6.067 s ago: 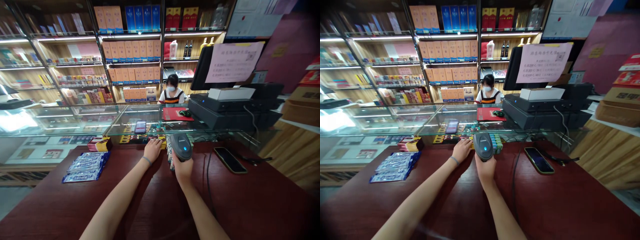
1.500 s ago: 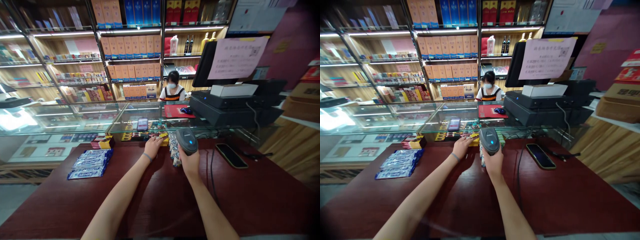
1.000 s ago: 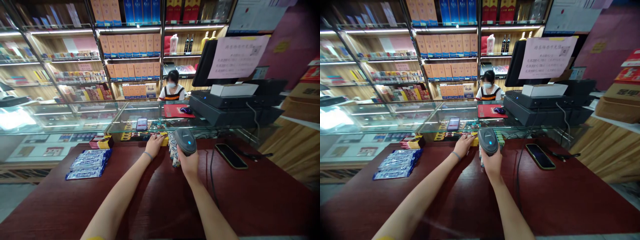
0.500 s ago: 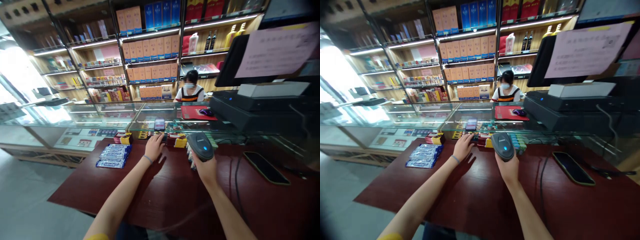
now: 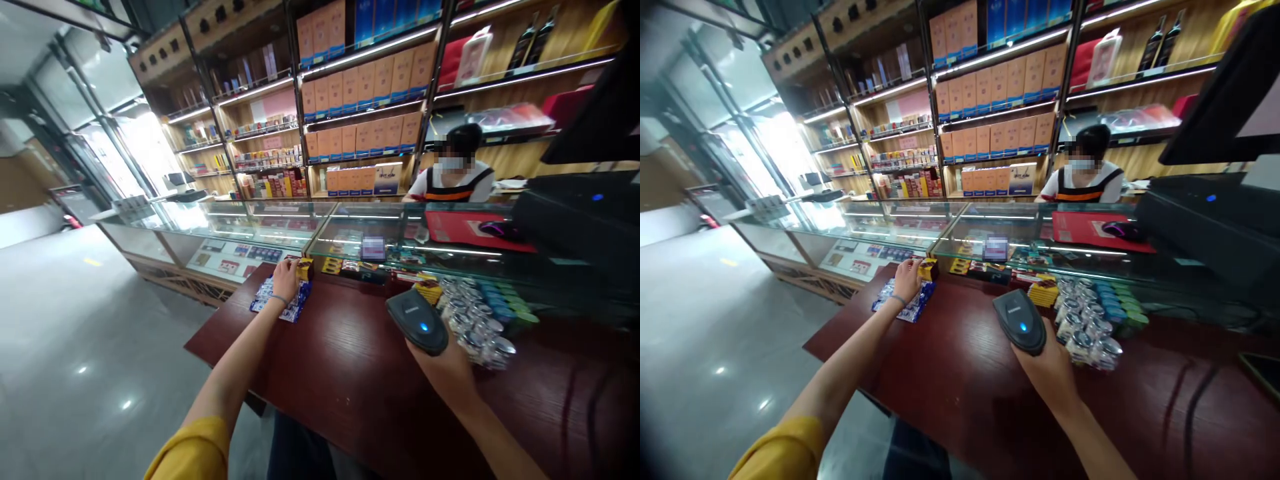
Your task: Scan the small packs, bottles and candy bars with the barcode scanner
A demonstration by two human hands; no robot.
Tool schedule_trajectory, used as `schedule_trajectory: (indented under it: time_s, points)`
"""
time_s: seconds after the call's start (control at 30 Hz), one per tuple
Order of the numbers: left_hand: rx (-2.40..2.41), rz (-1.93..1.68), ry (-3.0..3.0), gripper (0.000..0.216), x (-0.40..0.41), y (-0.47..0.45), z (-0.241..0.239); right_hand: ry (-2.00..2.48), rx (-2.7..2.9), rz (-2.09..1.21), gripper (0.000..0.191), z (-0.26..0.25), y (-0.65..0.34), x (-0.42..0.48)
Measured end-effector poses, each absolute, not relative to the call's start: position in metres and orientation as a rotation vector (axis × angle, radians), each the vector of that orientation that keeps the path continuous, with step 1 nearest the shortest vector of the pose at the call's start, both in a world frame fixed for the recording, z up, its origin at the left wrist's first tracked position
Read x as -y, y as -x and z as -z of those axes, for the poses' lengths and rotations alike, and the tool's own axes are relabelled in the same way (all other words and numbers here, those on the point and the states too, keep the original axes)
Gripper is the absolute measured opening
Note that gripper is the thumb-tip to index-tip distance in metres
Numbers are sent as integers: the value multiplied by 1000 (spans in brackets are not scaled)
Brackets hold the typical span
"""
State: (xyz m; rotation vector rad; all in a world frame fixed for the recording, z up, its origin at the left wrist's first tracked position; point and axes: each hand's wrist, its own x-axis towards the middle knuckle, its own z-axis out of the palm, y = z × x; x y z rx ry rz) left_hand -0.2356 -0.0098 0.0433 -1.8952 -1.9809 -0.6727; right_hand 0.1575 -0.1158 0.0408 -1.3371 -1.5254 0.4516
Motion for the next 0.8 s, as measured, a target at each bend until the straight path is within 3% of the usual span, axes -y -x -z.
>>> schedule_trajectory:
  time_s: [0.3, 0.67, 0.8]
  points:
    - [2061, 527, 2049, 68, -9, 251, -33, 1285, 1707, -354, 31, -36, -154, 119]
    - [1943, 382, 2036, 35, -5, 240, -48, 1279, 1698, -360, 29, -40, -152, 122]
    - [1906, 572, 2019, 32, 4, 234, -56, 1338, 1645, -379, 31, -40, -153, 120]
